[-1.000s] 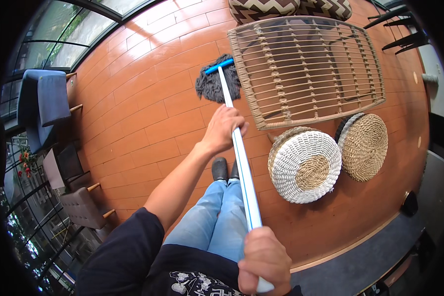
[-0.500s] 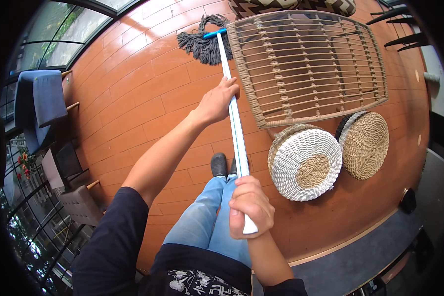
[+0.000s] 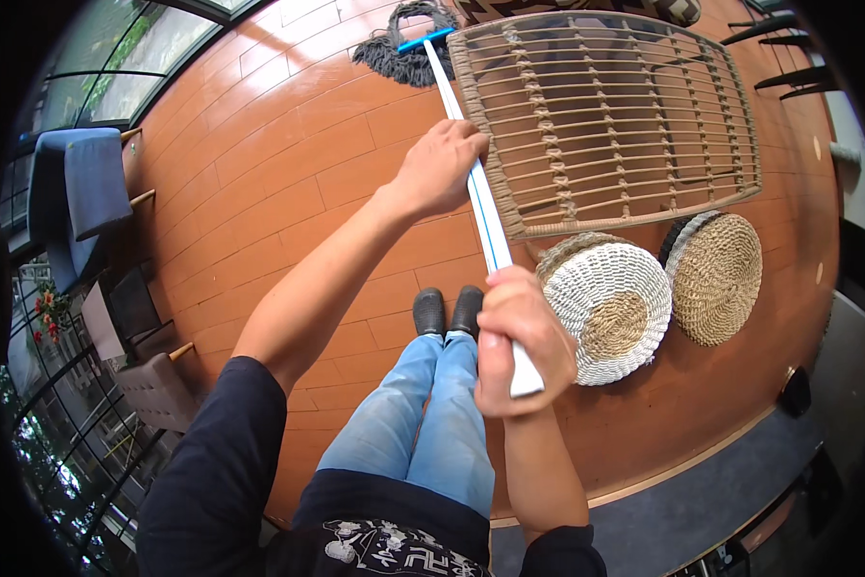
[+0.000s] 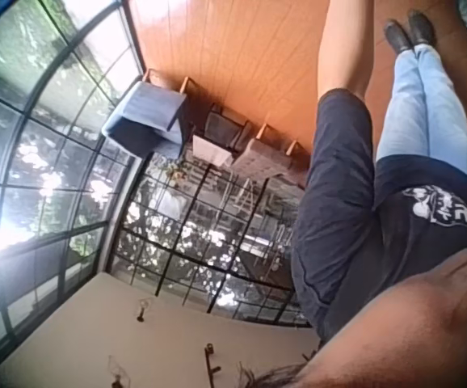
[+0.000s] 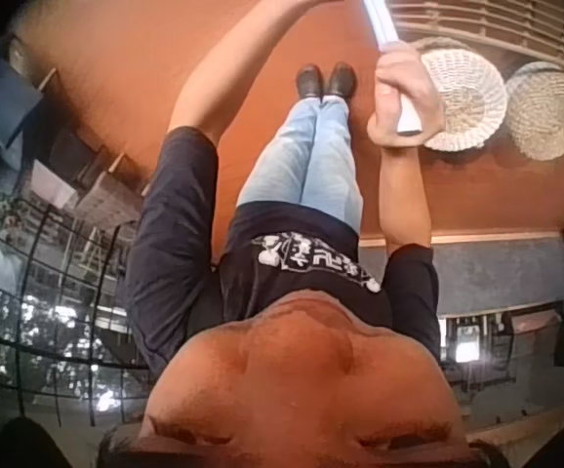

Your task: Mopping the wooden floor in the seating area of a cafe.

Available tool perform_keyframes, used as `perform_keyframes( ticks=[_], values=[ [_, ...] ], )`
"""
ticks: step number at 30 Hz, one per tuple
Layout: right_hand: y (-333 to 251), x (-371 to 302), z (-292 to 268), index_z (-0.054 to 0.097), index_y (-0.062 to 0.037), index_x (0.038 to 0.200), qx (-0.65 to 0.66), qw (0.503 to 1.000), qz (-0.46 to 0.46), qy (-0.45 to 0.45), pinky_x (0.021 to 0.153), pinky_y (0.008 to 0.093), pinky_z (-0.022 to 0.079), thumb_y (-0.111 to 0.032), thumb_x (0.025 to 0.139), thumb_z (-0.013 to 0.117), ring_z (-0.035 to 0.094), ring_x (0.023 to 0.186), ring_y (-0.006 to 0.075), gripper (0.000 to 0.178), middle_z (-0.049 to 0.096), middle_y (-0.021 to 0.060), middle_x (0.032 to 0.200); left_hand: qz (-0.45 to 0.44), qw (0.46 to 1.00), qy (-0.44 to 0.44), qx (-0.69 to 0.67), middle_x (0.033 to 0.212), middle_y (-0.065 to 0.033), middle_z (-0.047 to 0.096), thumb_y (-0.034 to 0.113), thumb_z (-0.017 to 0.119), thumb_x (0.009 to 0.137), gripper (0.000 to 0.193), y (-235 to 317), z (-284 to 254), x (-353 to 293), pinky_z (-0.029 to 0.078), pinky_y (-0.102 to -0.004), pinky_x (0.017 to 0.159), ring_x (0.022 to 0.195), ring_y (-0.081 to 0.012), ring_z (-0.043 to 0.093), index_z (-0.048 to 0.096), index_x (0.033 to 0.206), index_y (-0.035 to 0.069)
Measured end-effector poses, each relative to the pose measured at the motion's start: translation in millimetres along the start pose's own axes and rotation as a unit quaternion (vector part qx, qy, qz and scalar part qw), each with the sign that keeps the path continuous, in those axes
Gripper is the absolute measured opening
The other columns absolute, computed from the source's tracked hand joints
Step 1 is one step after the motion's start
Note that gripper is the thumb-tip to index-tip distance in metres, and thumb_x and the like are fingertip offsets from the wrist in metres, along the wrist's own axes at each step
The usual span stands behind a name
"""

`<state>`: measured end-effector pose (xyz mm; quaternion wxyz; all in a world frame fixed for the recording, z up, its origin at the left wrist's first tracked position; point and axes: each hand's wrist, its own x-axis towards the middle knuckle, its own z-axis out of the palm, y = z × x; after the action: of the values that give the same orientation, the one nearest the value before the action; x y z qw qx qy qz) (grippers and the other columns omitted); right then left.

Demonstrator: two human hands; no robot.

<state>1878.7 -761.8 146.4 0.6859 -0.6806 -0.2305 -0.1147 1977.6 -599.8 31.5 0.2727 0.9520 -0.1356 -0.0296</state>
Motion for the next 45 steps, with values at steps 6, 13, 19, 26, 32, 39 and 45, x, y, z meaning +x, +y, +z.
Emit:
perform_keyframes(
  ticks=[6, 13, 19, 26, 32, 39, 45],
  values=[
    [-131, 6, -16, 0.055, -0.0006, 0.072, -0.063, 0.986, 0.136, -0.068, 0.061, 0.0410, 0.049, -0.003, 0.072, 0.057, 0.051, 0.050, 0.0194, 0.003, 0.052, 0.0060, 0.057, 0.037, 0.983, 0.023, -0.177, 0.086, -0.0102, 0.055, 0.010, 0.066, 0.073, 0.012, 27, -9, -60, 0.045, -0.0411, 0.087, 0.094, -0.0301, 0.054, 0.057, 0.081, 0.006],
    [-168, 20, -39, 0.053, 0.0010, 0.068, -0.005, 0.985, 0.136, -0.104, 0.047, 0.0352, 0.032, -0.005, 0.076, 0.058, 0.042, 0.045, 0.0199, 0.010, 0.041, 0.0058, 0.049, -0.038, 0.957, 0.106, -0.266, 0.078, -0.0092, 0.056, 0.024, 0.075, 0.075, 0.026, 65, 2, -104, 0.046, -0.0407, 0.078, 0.082, -0.0297, 0.053, 0.058, 0.075, 0.005],
    [-132, 4, -74, 0.054, 0.0000, 0.060, 0.196, 0.950, 0.190, -0.154, 0.049, 0.0358, 0.043, -0.005, 0.065, 0.058, 0.042, 0.039, 0.0191, 0.008, 0.046, 0.0067, 0.045, -0.169, 0.952, -0.035, -0.254, 0.078, -0.0066, 0.058, 0.022, 0.073, 0.068, 0.019, 56, -4, -174, 0.043, -0.0407, 0.079, 0.084, -0.0298, 0.052, 0.061, 0.073, 0.009],
    [-91, -21, -37, 0.054, 0.0000, 0.062, 0.235, 0.923, 0.232, -0.198, 0.053, 0.0379, 0.042, -0.007, 0.069, 0.059, 0.043, 0.041, 0.0186, 0.011, 0.047, 0.0059, 0.048, -0.273, 0.951, -0.012, -0.147, 0.075, -0.0109, 0.057, 0.029, 0.077, 0.072, 0.029, -10, 39, -247, 0.038, -0.0436, 0.084, 0.086, -0.0319, 0.053, 0.059, 0.067, 0.007],
    [-145, 38, -95, 0.049, -0.0052, 0.059, 0.157, 0.933, 0.219, -0.241, 0.049, 0.0331, 0.040, -0.008, 0.069, 0.058, 0.041, 0.038, 0.0153, 0.014, 0.042, 0.0020, 0.044, -0.244, 0.944, 0.051, -0.217, 0.080, -0.0074, 0.060, 0.034, 0.076, 0.072, 0.026, 77, 69, -190, 0.034, -0.0472, 0.089, 0.092, -0.0308, 0.055, 0.061, 0.071, 0.013],
    [-205, 92, -129, 0.050, 0.0010, 0.065, 0.151, 0.917, 0.125, -0.348, 0.044, 0.0328, 0.028, -0.011, 0.072, 0.058, 0.039, 0.043, 0.0184, 0.016, 0.039, 0.0059, 0.049, -0.177, 0.883, 0.129, -0.415, 0.089, -0.0075, 0.060, 0.014, 0.071, 0.072, 0.025, 159, 97, -142, 0.038, -0.0465, 0.093, 0.098, -0.0294, 0.054, 0.059, 0.094, 0.010],
    [-187, 101, -114, 0.050, -0.0010, 0.065, 0.194, 0.891, 0.125, -0.392, 0.045, 0.0326, 0.033, -0.013, 0.073, 0.060, 0.042, 0.047, 0.0184, 0.017, 0.041, 0.0045, 0.053, -0.217, 0.872, 0.196, -0.393, 0.085, -0.0086, 0.058, 0.006, 0.066, 0.075, 0.015, 169, 105, -164, 0.041, -0.0404, 0.089, 0.092, -0.0304, 0.053, 0.059, 0.087, 0.009]
  ],
)
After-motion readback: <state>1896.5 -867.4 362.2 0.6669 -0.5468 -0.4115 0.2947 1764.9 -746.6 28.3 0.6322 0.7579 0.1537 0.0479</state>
